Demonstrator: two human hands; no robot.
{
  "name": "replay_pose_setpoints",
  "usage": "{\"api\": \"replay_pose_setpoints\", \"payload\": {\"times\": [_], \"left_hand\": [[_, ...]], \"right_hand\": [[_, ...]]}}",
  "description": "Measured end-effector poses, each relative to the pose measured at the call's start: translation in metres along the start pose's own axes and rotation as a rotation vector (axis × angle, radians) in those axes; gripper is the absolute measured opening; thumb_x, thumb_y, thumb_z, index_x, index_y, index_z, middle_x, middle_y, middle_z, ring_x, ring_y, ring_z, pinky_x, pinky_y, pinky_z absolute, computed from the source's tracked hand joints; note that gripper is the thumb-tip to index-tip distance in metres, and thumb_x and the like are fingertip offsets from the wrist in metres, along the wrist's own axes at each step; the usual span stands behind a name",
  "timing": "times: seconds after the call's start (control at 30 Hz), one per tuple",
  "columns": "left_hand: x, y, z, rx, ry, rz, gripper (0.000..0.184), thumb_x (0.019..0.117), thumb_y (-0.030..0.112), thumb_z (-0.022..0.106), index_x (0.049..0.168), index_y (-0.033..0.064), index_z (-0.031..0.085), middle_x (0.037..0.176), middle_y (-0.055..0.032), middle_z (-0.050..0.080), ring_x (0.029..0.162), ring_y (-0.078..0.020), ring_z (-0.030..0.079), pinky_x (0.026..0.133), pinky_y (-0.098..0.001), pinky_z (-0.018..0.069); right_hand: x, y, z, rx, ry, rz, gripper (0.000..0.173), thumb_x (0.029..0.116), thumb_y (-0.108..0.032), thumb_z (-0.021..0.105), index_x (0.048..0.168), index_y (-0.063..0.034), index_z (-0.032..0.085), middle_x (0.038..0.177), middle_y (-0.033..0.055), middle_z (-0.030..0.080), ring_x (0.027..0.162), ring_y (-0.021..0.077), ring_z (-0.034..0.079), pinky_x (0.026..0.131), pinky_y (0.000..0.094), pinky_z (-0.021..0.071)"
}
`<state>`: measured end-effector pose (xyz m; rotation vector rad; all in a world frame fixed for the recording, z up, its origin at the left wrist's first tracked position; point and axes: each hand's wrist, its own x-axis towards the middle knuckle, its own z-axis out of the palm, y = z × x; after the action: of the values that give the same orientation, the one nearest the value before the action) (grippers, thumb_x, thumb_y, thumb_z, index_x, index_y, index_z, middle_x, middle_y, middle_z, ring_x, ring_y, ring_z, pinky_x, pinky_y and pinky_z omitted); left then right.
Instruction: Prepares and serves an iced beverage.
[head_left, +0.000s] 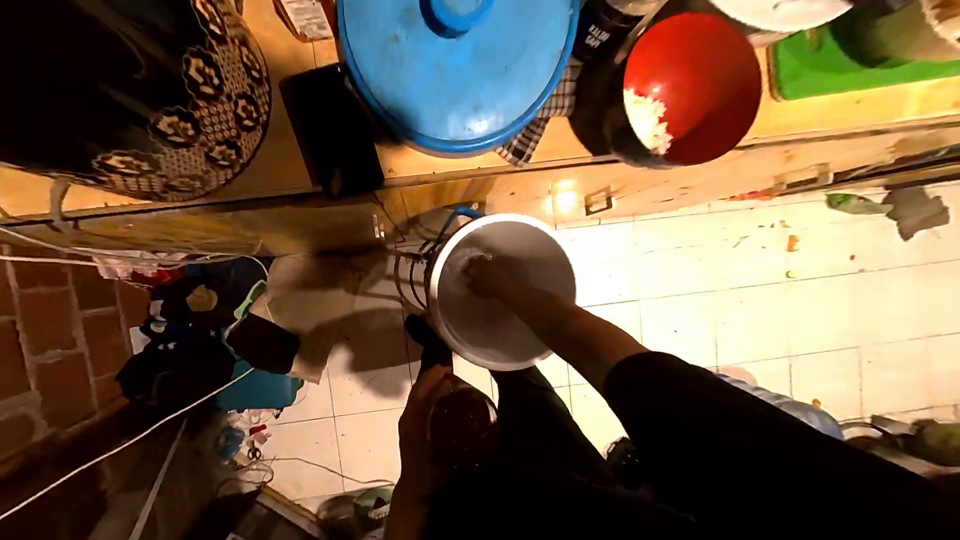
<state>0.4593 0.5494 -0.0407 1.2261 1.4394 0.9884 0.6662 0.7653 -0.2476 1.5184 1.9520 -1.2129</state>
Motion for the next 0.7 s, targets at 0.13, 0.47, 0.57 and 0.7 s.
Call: {"api": "replay_pose_setpoints", "payload": {"times": [0.13,0.47,0.57,0.7], "left_hand": [[-0.004,0.000,-0.006,-0.038,0.048,-0.033,0.059,0.0976,0.042,0.065,0.132,-0.0061,0.059,0.132,-0.0161,0.065,0.125,-0.0180,0.062,0.109,-0.0354,0.0506],[0.001,-0.011,-0.019,0.024,0.124,-0.039,0.055,0.0905,0.032,0.076,0.131,-0.0013,0.060,0.133,-0.0137,0.065,0.127,-0.0172,0.061,0.109,-0.0344,0.0511],[0.002,-0.012,-0.022,0.038,0.121,-0.028,0.060,0.0866,0.029,0.080,0.132,-0.0038,0.058,0.132,-0.0151,0.065,0.127,-0.0175,0.061,0.109,-0.0338,0.0509],[0.004,-0.012,-0.020,-0.010,0.124,-0.027,0.060,0.0881,0.031,0.078,0.133,-0.0041,0.058,0.133,-0.0142,0.065,0.126,-0.0162,0.061,0.109,-0.0331,0.0510]], "right_hand": [[0.009,-0.011,-0.013,-0.010,0.100,0.076,0.064,0.0891,-0.030,0.078,0.140,0.0021,0.056,0.141,0.0319,0.053,0.134,0.0500,0.048,0.109,0.0677,0.0402],[0.035,-0.026,0.057,-0.011,-0.005,-0.156,0.069,0.0884,-0.022,0.079,0.150,-0.0074,0.049,0.149,0.0227,0.049,0.130,0.0449,0.053,0.102,0.0622,0.0492],[0.011,-0.032,0.046,-0.096,-0.203,-0.216,0.040,0.0984,-0.013,0.062,0.138,-0.0053,0.060,0.140,0.0232,0.056,0.126,0.0444,0.056,0.101,0.0635,0.0482],[-0.011,-0.025,0.042,-0.249,-0.375,-0.333,0.039,0.0985,-0.008,0.061,0.136,0.0019,0.058,0.135,0.0300,0.057,0.126,0.0502,0.054,0.105,0.0674,0.0423]]}}
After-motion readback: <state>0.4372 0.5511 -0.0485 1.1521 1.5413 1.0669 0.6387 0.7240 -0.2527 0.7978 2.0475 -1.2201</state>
